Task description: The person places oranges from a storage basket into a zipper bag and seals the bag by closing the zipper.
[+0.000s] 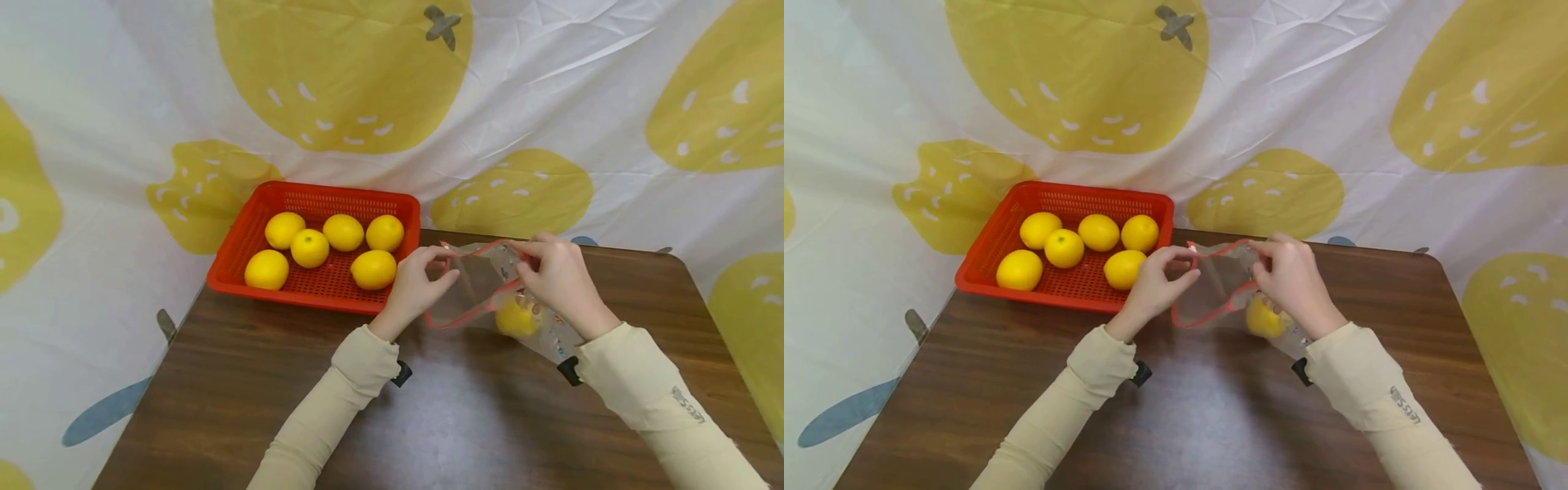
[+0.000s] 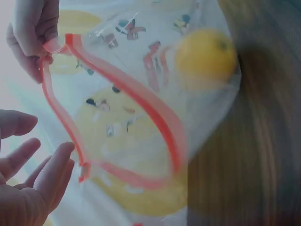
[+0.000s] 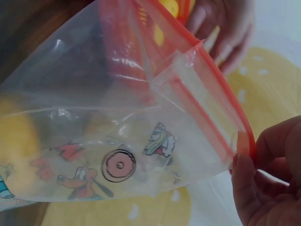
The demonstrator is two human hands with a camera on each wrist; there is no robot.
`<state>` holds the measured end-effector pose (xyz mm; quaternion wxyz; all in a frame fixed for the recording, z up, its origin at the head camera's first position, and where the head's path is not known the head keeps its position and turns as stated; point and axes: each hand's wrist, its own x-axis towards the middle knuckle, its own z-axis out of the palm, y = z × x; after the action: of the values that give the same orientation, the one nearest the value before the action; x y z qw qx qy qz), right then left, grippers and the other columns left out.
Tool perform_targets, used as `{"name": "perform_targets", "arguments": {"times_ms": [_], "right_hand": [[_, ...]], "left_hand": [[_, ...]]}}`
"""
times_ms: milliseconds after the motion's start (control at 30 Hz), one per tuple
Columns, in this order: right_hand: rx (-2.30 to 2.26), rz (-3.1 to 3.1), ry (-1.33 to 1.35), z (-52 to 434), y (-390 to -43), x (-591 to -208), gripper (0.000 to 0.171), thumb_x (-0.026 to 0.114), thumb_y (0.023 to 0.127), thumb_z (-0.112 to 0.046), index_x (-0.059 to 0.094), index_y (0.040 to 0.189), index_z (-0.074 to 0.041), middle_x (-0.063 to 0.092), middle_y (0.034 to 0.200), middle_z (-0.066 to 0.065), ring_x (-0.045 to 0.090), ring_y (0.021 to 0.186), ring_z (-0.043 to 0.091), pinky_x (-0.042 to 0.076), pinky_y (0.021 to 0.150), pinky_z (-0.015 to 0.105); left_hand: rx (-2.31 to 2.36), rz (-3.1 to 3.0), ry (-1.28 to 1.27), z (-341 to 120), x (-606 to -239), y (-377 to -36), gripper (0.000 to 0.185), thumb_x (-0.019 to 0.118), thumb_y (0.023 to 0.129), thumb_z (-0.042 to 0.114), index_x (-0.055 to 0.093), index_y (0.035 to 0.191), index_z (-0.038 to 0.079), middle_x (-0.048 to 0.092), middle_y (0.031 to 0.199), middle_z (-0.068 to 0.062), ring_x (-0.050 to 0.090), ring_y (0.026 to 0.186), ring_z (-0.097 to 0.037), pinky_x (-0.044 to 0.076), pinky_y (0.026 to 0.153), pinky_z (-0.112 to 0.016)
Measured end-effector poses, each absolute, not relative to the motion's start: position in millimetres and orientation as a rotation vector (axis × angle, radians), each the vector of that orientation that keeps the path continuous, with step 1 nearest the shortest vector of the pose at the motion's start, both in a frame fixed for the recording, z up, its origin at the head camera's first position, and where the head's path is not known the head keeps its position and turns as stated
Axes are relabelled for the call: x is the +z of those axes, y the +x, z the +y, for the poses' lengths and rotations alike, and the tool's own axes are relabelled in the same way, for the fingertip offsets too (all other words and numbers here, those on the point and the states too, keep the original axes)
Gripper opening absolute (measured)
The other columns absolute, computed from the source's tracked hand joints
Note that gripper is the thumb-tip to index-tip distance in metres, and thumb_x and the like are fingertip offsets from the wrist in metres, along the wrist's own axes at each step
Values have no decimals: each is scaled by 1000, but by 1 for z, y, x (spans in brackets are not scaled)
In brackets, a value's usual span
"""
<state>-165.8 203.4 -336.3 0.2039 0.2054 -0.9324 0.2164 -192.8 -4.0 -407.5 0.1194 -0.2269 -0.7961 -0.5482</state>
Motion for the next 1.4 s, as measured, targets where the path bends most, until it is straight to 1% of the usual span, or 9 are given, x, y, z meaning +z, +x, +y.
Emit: {"name": "perform_targets", "arguments": {"times_ms": [100,233,400,667,733,900,1133,1267,1400], "right_hand": [[582,-2573,554,207,-168,-328,29,52,71,7,70,93,5,52,64,6,38,50,13,31,46,25],[584,-2599,507,213,-169,-322,30,52,71,5,68,96,7,51,64,7,40,51,15,32,46,26],[587,-2605,499,218,-167,-323,29,52,71,4,68,95,8,50,63,6,40,51,15,32,46,26],[592,-2608,515,220,-164,-324,30,54,70,4,68,97,7,50,63,5,40,52,15,33,46,25],[590,-2614,514,219,-164,-324,30,55,70,4,68,97,7,49,63,5,40,53,15,33,46,26],[579,-2623,506,220,-162,-325,30,55,70,3,68,97,6,50,63,4,41,54,15,33,49,27],[564,-2630,505,223,-160,-326,31,54,69,3,68,97,6,49,62,3,40,52,14,32,49,27],[563,-2631,504,223,-159,-327,31,54,69,3,69,97,6,49,62,3,40,52,14,32,48,27],[565,-2637,502,223,-157,-327,31,55,70,3,69,97,5,51,64,3,40,52,14,33,49,27]], "left_hand": [[-1592,-2348,-637,-15,-404,-195,25,69,78,10,64,101,1,62,99,-14,63,86,-26,50,81,-31],[-1600,-2377,-555,-32,-404,-200,26,68,79,10,63,103,1,61,104,-15,61,91,-30,50,80,-36],[-1549,-2457,-420,-56,-406,-206,34,68,79,14,61,110,3,58,111,-16,58,98,-27,51,78,-37],[-1402,-2507,-282,-104,-416,-218,47,70,77,20,57,119,2,54,120,-15,50,108,-26,48,83,-40],[-1371,-2504,-253,-118,-418,-221,47,71,77,20,57,119,1,54,120,-16,49,110,-27,45,87,-42],[-1244,-2554,-88,-155,-427,-230,48,72,76,23,59,116,1,53,121,-17,44,115,-31,32,98,-44],[-1151,-2618,49,-194,-437,-234,54,73,74,19,55,119,-5,52,120,-22,43,115,-37,33,97,-48],[-1007,-2651,100,-207,-441,-232,56,73,74,18,54,119,-9,51,118,-28,40,114,-41,27,99,-51],[-896,-2685,163,-220,-443,-231,58,73,74,21,54,118,-10,52,116,-29,41,113,-40,23,98,-51]]}}
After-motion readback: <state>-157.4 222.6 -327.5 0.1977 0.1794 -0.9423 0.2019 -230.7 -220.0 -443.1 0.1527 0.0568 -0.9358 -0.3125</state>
